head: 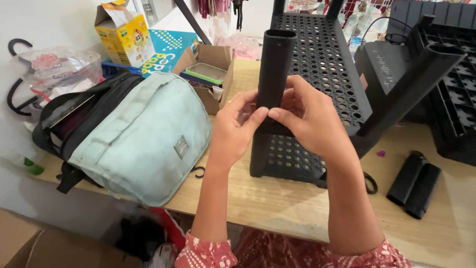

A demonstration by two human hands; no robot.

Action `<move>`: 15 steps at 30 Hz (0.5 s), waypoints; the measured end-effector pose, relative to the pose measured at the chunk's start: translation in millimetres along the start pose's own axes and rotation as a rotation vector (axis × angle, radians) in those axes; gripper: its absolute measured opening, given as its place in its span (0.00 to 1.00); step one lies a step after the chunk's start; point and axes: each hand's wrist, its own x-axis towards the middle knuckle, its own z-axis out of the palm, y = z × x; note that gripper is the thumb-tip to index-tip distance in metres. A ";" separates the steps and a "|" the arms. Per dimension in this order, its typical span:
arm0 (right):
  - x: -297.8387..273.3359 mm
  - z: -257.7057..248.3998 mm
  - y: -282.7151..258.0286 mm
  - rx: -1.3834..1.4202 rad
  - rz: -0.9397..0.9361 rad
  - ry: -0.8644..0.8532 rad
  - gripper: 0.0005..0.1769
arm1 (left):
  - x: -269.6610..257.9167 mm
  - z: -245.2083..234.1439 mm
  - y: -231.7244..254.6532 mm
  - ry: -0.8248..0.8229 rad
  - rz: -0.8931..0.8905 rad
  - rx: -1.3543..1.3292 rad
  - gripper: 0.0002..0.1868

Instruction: The person assembles a black plastic shelving unit by inserting cylindrical legs into the corners of perforated shelves. They stack the shelves vertically, aligning the legs and securing each layer to form a multi-tiered stand.

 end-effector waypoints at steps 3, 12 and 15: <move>0.0 0.3 -1.7 -0.078 -0.004 0.014 0.21 | -3.1 -1.1 3.6 -0.023 -0.016 -0.048 0.18; 0.1 1.9 -4.2 -0.248 -0.013 0.011 0.21 | -6.1 -1.5 10.6 -0.040 0.024 0.021 0.19; -1.8 2.0 -2.7 -0.260 -0.011 0.013 0.21 | -5.9 -2.8 9.7 -0.049 -0.015 0.024 0.19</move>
